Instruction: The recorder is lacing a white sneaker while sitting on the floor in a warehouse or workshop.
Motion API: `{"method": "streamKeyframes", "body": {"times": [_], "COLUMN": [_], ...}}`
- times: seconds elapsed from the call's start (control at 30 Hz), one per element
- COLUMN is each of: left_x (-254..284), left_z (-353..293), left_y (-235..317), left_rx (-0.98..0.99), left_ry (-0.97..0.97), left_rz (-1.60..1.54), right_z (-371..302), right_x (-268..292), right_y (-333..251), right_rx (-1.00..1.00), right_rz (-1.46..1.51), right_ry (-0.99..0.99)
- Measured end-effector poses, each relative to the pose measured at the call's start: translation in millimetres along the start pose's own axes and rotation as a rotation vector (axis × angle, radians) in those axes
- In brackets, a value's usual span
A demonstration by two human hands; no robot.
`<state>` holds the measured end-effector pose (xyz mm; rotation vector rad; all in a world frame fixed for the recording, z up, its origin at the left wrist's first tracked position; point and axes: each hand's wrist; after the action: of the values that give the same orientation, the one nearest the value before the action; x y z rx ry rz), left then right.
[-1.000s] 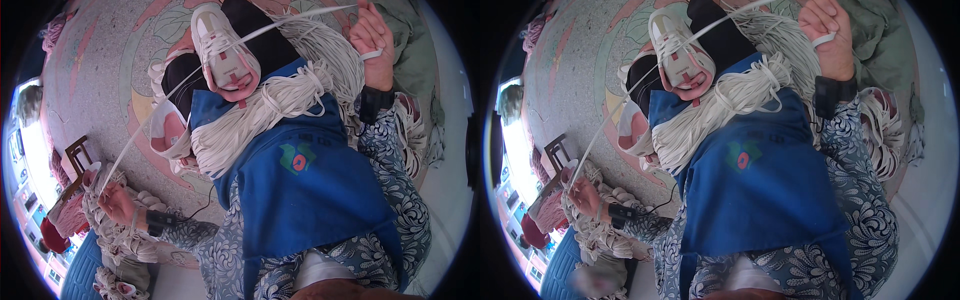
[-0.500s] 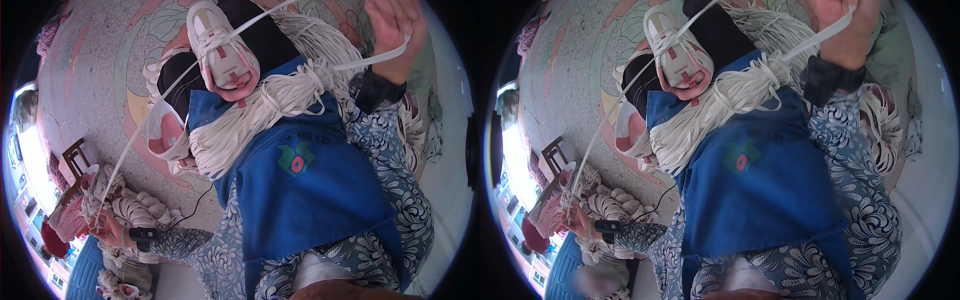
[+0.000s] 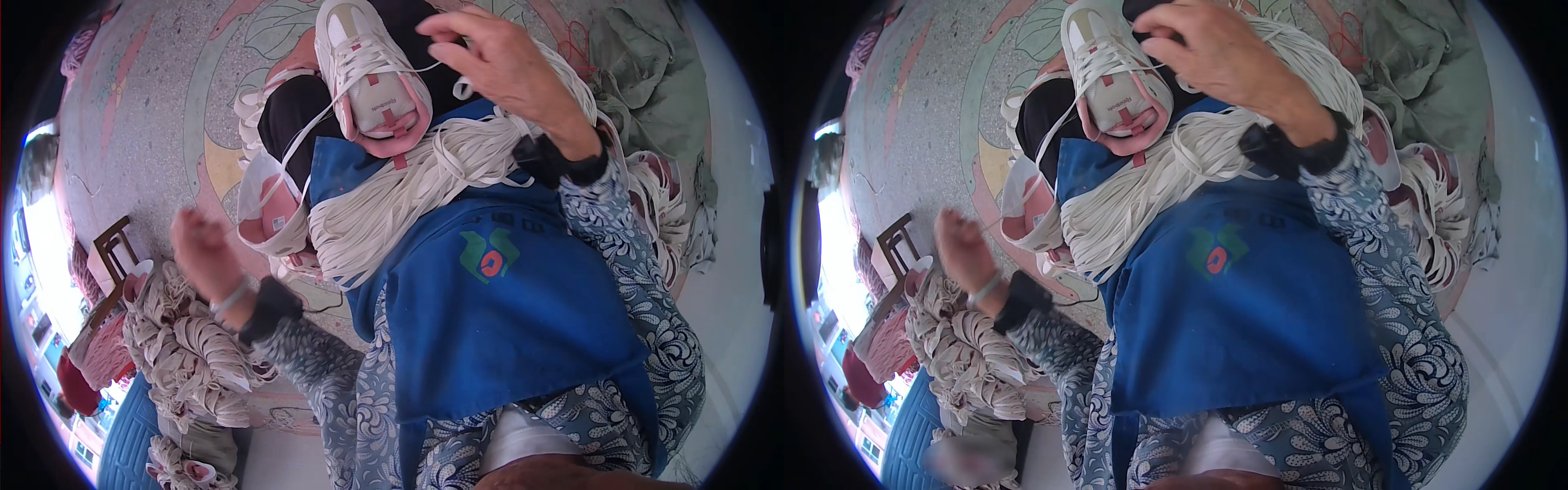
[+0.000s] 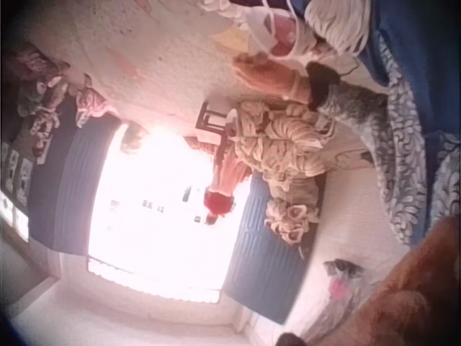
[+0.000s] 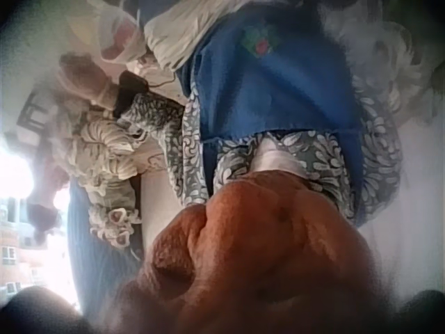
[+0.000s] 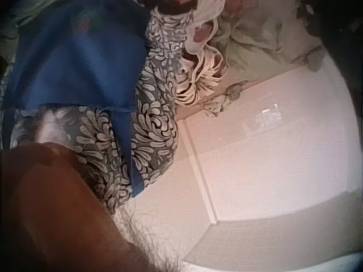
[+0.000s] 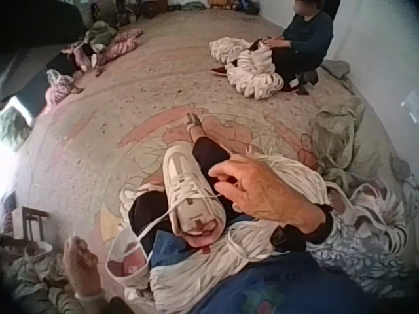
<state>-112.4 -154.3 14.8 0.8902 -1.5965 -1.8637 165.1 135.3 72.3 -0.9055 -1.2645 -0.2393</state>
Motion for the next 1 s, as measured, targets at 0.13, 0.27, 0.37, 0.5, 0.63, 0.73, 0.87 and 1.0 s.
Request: {"method": "streamKeyframes", "body": {"times": [0.13, 0.27, 0.37, 0.5, 0.63, 0.73, 0.87, 1.0], "left_x": [-117, -149, -150, -155, -155, -152, -135, -136], "left_z": [13, 19, 25, 29, 28, 31, 43, 37], "left_y": [-22, -56, -78, -72, -64, -58, -54, -62], "left_rx": [0.253, 0.209, 0.029, 0.045, 0.069, 0.157, -0.009, -0.107], "left_ry": [-0.054, -0.180, -0.286, -0.350, -0.401, -0.477, -0.374, -0.421], "left_rz": [0.062, 0.266, 0.426, 0.463, 0.490, 0.502, 0.518, 0.590], "right_z": [26, 29, 29, 33, 40, 37, 39, 34], "right_x": [-51, -83, -89, -95, -80, -83, -82, -83], "right_y": [15, 16, 16, 14, 23, 24, 43, 48], "right_rx": [0.263, 0.287, 0.299, 0.278, 0.045, 0.024, 0.017, 0.033], "right_rz": [-0.026, -0.145, -0.231, -0.256, 0.239, 0.133, 0.016, 0.029], "right_ry": [0.232, 0.183, 0.142, 0.170, -0.189, 0.075, -0.072, -0.024]}}
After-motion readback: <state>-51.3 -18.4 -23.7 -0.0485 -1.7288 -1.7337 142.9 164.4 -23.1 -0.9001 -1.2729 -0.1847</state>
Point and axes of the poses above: each hand's wrist, its own z-axis towards the middle knuckle, its own x-axis out of the back of the hand, y = z × x, and after that the axes turned 15 degrees about -z, right-handed
